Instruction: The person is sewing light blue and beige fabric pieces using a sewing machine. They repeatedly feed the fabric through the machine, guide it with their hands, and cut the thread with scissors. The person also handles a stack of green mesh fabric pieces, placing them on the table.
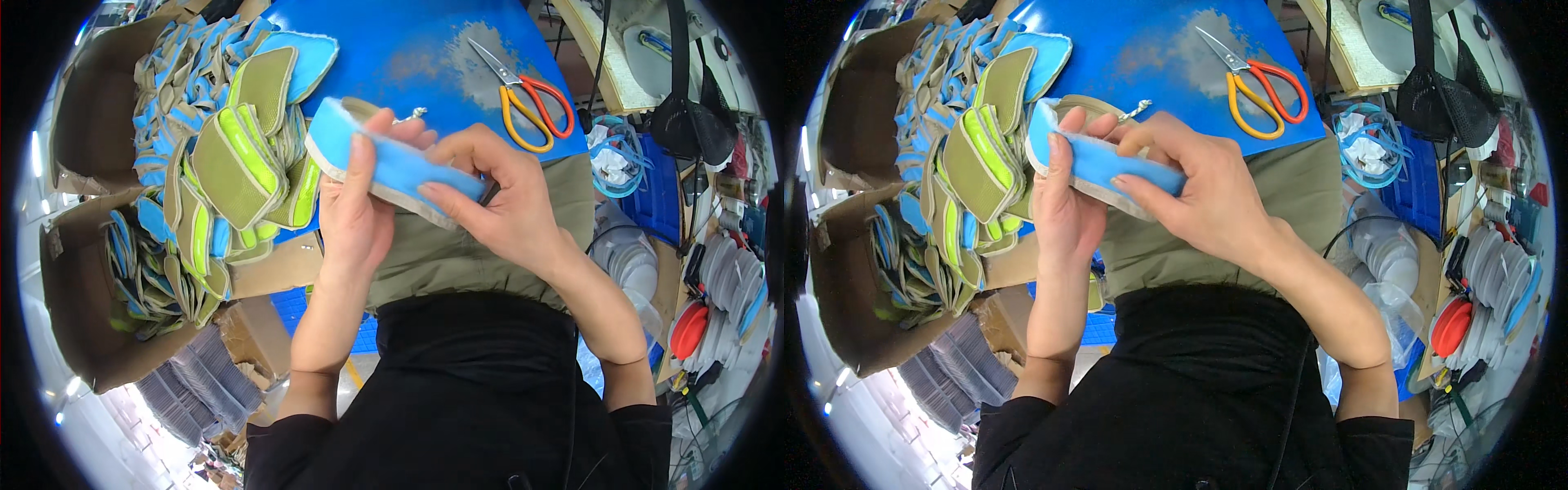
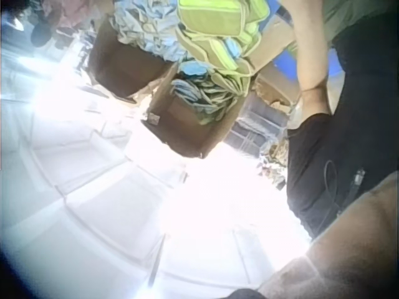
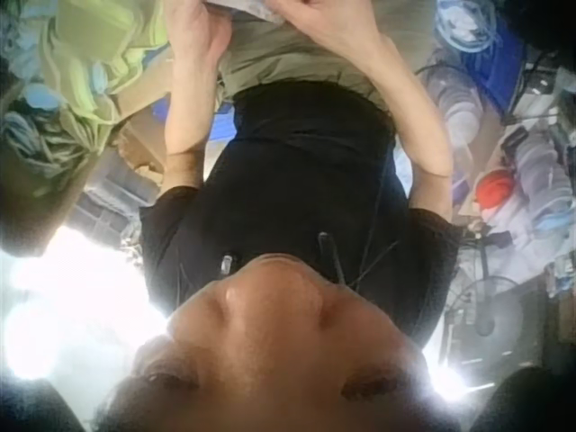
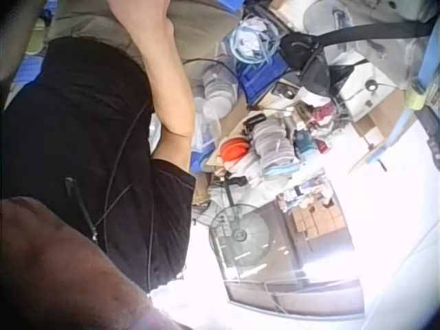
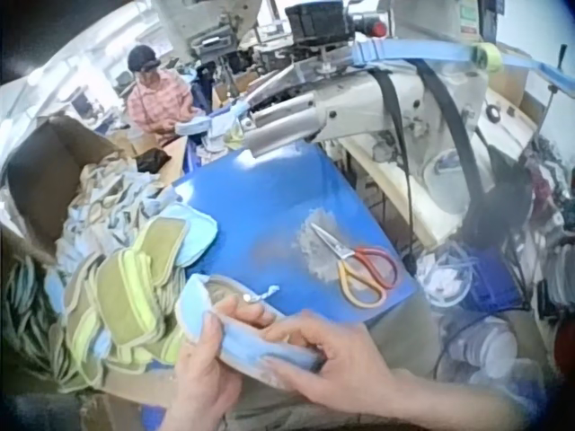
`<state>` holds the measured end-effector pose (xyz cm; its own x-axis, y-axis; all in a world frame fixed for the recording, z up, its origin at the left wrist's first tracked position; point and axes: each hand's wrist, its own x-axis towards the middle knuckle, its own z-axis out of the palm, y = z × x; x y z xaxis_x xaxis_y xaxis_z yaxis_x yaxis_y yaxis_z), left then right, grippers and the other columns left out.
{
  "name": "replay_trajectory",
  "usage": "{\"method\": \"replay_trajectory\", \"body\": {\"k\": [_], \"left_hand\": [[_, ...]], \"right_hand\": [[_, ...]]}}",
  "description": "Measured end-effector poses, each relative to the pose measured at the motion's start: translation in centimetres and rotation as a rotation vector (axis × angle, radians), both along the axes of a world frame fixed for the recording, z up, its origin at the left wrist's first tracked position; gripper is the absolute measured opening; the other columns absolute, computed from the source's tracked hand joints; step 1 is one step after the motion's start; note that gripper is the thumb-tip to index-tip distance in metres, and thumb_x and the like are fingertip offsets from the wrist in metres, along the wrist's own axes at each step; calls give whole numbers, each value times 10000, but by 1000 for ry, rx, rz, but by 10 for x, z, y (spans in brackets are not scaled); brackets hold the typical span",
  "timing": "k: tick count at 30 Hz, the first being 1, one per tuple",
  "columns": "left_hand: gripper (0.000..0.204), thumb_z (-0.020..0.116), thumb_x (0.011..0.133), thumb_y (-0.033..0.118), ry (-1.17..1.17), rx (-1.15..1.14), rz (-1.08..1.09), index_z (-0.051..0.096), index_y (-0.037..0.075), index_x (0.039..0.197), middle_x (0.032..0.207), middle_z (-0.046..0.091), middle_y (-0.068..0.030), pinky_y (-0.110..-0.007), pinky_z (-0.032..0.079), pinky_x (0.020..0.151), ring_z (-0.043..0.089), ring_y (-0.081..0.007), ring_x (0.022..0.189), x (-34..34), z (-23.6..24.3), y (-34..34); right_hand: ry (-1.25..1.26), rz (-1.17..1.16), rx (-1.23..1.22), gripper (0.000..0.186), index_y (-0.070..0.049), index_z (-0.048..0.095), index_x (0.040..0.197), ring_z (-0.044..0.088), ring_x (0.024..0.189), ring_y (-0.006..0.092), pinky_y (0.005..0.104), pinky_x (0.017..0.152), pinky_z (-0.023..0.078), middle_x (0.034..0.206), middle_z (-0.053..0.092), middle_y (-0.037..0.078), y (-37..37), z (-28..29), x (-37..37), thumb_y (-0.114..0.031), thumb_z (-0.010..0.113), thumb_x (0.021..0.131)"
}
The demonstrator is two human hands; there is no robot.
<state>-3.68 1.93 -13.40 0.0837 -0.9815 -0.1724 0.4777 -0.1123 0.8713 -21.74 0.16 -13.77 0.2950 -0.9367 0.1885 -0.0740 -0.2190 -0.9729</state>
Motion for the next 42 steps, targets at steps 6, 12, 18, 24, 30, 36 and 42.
{"method": "replay_trajectory", "body": {"k": [6, 12, 18, 24, 30, 36, 42], "left_hand": [[462, 563, 1082, 367, 6, 4, 17, 587, 19, 1384, 1249, 695, -207, -495, 536, 1011, 670, -363, 1183, 2, 0, -1], [477, 568, 1080, 366, 16, 12, 32, 556, 19, 1408, 1231, 700, -208, -486, 564, 962, 701, -354, 1109, 6, -3, 2], [457, 587, 1073, 339, 51, -15, 48, 554, 19, 1399, 1200, 708, -221, -483, 581, 946, 721, -350, 1067, 4, 1, 9], [443, 589, 1074, 321, 49, -12, 74, 561, 11, 1389, 1186, 720, -218, -467, 585, 939, 725, -340, 1060, 3, 8, 9], [419, 599, 1074, 311, 23, -8, 108, 594, -2, 1353, 1182, 714, -188, -420, 570, 941, 712, -267, 1084, 4, 10, 6], [540, 710, 1001, 227, -30, -74, 33, 520, -11, 1447, 1254, 674, -149, -377, 545, 972, 679, -221, 1135, 8, 13, -1], [621, 799, 871, 11, -65, -134, -57, 525, -1, 1428, 1253, 685, -114, -349, 525, 1014, 676, -195, 1131, 11, 20, -2]], "right_hand": [[-48, 55, 87, 175, -31, 679, 957, 690, 740, 189, 310, 666, 519, 840, 710, 91, -1, 5, -1, -121, 799, 867], [-57, 8, 157, 179, -12, 671, 856, 678, 693, 189, 313, 624, 500, 783, 706, 101, -1, 3, 3, -146, 789, 871], [-54, -6, 157, 189, -13, 648, 842, 672, 650, 201, 330, 582, 490, 762, 700, 100, -2, -7, 6, -148, 778, 866], [-205, -46, 190, 222, -7, 671, 998, 655, 699, 189, 332, 629, 491, 796, 695, 116, -5, -5, 15, -158, 775, 872], [-61, 44, 117, 164, 0, 723, 999, 598, 679, 178, 324, 620, 461, 783, 668, 107, -11, 8, 5, -137, 753, 914], [1, 77, 195, 136, 13, 720, 945, 595, 670, 169, 319, 589, 438, 779, 655, 101, -11, 25, 1, -120, 739, 932], [-18, 55, -13, 104, 9, 713, 943, 589, 693, 167, 310, 628, 440, 805, 644, 95, -14, 36, 1, -92, 734, 933]]}}
